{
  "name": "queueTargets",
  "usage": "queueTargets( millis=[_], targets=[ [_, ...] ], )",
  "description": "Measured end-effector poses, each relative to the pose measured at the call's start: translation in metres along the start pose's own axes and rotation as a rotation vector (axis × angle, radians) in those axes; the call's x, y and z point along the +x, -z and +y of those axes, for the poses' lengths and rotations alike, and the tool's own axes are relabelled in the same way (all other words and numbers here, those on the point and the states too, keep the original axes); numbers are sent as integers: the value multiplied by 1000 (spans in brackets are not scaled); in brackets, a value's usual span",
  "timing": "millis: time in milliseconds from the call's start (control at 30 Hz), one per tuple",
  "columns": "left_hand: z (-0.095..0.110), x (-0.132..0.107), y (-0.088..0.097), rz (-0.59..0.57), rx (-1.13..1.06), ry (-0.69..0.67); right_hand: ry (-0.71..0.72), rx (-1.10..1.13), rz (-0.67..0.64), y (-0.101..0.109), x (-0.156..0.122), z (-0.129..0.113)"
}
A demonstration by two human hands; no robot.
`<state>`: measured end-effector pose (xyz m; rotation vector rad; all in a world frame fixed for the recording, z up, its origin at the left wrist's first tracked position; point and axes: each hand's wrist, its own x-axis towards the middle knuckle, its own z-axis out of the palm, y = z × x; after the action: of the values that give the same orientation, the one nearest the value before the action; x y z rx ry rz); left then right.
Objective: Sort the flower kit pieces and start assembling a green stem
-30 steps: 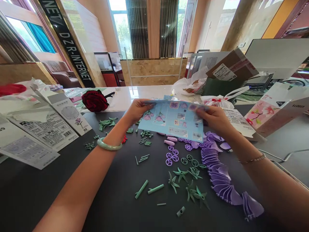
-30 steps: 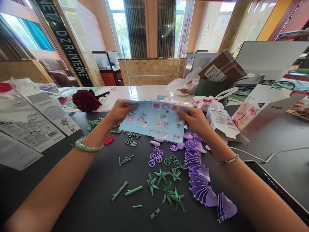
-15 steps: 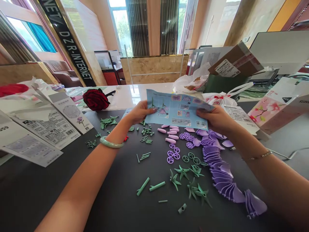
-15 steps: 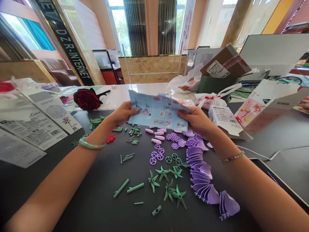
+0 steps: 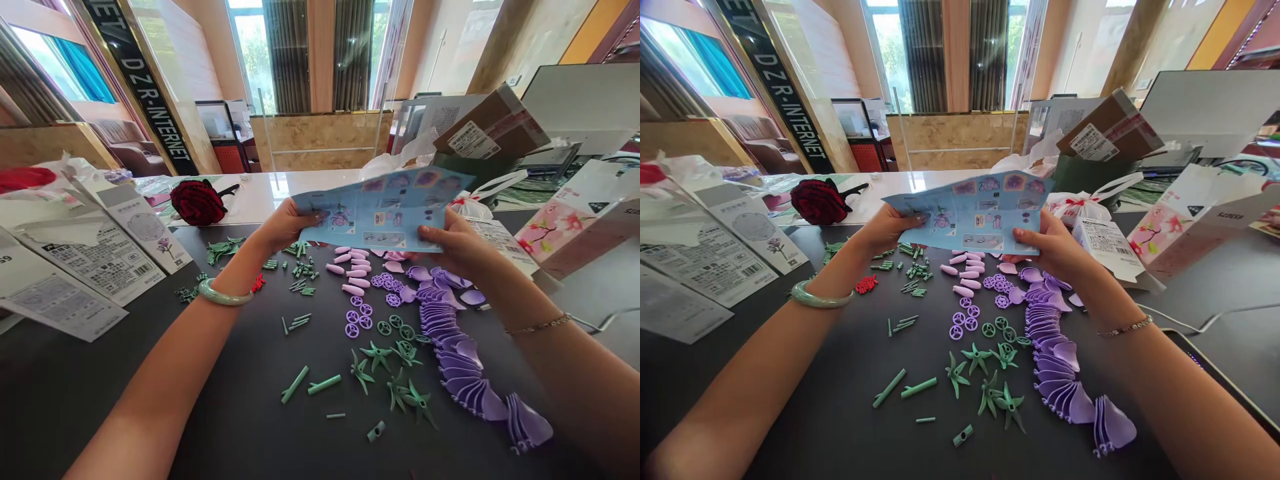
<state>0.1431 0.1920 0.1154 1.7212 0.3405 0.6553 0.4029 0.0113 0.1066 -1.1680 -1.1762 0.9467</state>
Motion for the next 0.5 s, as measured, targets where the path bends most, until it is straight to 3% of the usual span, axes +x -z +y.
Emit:
queueTargets(
  millis=[133, 333, 433, 500],
  targets=[
    [2, 0, -4, -23, -7, -28, -81, -34, -123, -4, -3, -2],
    [-1, -2, -8, -109, 24, 29, -68, -25, -150, -4, -4, -2],
    [0, -4, -4, -119, 75, 61, -140, -117, -127, 2, -8, -4],
    [3, -6, 5, -103, 118, 78, -137, -188, -40, 12, -13, -7]
  ],
)
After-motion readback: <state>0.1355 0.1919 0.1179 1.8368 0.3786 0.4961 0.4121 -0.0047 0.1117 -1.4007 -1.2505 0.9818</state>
